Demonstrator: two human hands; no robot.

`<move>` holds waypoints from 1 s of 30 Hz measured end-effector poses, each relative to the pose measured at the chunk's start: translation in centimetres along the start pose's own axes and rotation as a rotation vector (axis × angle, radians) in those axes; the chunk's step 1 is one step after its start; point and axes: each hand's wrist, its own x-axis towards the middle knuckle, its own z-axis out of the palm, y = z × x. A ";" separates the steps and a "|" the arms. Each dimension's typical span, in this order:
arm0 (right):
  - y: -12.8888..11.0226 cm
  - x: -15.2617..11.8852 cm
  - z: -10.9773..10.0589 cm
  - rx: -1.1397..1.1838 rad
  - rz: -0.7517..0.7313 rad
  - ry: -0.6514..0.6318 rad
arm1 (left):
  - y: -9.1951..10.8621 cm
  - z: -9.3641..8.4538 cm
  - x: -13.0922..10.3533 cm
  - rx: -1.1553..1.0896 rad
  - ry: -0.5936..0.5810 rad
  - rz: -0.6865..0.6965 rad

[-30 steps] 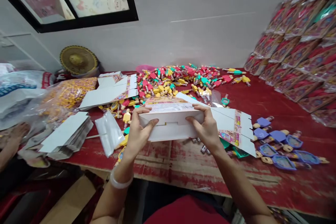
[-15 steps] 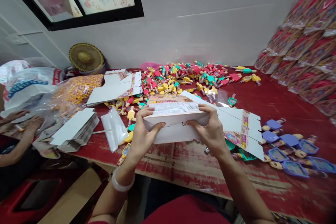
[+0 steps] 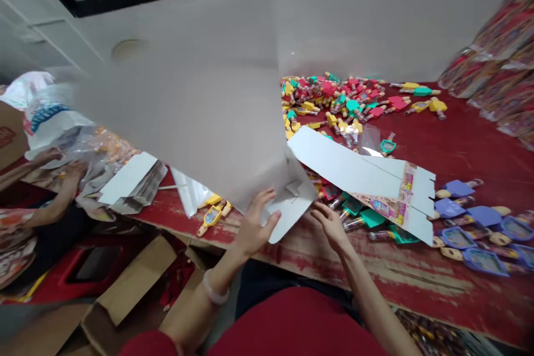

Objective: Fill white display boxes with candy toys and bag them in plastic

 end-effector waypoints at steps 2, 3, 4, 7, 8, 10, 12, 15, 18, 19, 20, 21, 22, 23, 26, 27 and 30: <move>2.3 -1.0 -2.6 0.033 0.156 0.027 | -4.0 4.4 -1.9 0.297 -0.312 -0.181; 2.9 -1.4 -3.9 0.042 0.199 0.047 | -5.6 6.1 -2.8 0.426 -0.423 -0.252; 3.3 -1.7 -5.1 0.039 0.209 0.070 | -6.9 7.5 -3.7 0.529 -0.493 -0.287; 3.0 -2.4 -6.8 -0.028 0.118 0.136 | -9.4 8.3 -5.0 0.633 -0.570 -0.278; 2.7 -2.6 -6.7 -0.073 0.071 0.152 | -10.0 7.7 -5.0 0.610 -0.574 -0.263; 2.0 -3.0 -5.3 -0.207 -0.028 0.145 | -11.1 6.0 -4.7 0.521 -0.580 -0.251; 1.7 -3.2 -2.5 -0.367 -0.157 0.059 | -11.8 4.6 -3.9 0.440 -0.572 -0.242; 2.5 -2.8 3.0 -0.622 -0.399 -0.187 | -11.8 4.6 -2.3 0.377 -0.542 -0.220; 4.6 -2.0 7.4 -0.950 -0.507 -0.359 | -10.6 5.1 -0.9 0.291 -0.440 -0.178; 5.4 -1.8 8.1 -1.048 -0.519 -0.373 | -10.3 4.6 -0.4 0.264 -0.387 -0.166; 6.4 -1.7 8.6 -1.120 -0.536 -0.368 | -10.3 3.6 0.0 0.253 -0.322 -0.170; 7.3 -1.5 8.7 -1.168 -0.563 -0.354 | -10.6 1.8 0.5 0.270 -0.243 -0.201; 8.3 -1.4 8.6 -1.196 -0.598 -0.334 | -11.2 -0.6 1.0 0.316 -0.157 -0.262; 9.2 -1.3 8.4 -1.210 -0.632 -0.311 | -12.0 -3.7 1.4 0.388 -0.067 -0.348; 11.0 -1.2 7.8 -1.215 -0.686 -0.246 | -15.6 -15.2 2.5 0.615 0.189 -0.628; 11.4 -1.3 7.8 -1.214 -0.692 -0.234 | -16.9 -18.9 2.9 0.676 0.235 -0.703; 11.9 -1.3 8.0 -1.215 -0.713 -0.218 | -20.4 -27.0 3.5 0.803 0.295 -0.910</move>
